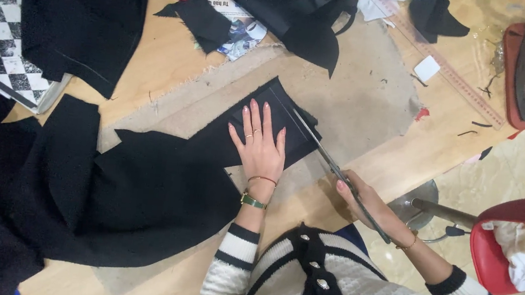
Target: The person measures and marks a piece of black fabric using a clear ruler and white chalk. They then use large scissors to cut the fabric along the marked lines.
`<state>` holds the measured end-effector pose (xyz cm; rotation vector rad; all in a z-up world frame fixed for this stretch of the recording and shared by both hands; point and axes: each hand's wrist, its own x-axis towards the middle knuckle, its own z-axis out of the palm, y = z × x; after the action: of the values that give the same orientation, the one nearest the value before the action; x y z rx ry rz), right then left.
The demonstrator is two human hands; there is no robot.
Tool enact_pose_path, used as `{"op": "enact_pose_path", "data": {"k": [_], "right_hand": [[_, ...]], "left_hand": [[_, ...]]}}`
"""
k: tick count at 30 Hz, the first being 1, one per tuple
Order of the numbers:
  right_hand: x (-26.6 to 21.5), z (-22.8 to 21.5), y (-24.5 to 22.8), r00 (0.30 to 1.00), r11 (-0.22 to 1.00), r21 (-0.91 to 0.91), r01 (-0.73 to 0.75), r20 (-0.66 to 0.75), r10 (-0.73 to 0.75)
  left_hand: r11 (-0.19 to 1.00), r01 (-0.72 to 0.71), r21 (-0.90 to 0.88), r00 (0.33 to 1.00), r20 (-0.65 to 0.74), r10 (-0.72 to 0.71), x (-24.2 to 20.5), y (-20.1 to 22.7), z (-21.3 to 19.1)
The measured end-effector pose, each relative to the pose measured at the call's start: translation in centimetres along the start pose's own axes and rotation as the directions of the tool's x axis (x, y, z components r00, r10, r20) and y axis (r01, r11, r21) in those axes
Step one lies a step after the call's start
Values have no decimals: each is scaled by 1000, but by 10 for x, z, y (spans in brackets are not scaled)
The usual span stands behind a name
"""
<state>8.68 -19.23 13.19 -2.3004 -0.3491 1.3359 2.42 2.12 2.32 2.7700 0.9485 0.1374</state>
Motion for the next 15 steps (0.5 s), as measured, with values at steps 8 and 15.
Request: {"op": "enact_pose_path", "data": {"k": [8, 15], "right_hand": [[16, 4, 27, 1000, 995, 99, -6, -22, 8], [-5, -6, -52, 999, 999, 38, -37, 21, 36]], "left_hand": [[1000, 12, -20, 1000, -14, -13, 0, 0, -1], [1000, -3, -27, 998, -70, 1, -1, 0, 1]]}}
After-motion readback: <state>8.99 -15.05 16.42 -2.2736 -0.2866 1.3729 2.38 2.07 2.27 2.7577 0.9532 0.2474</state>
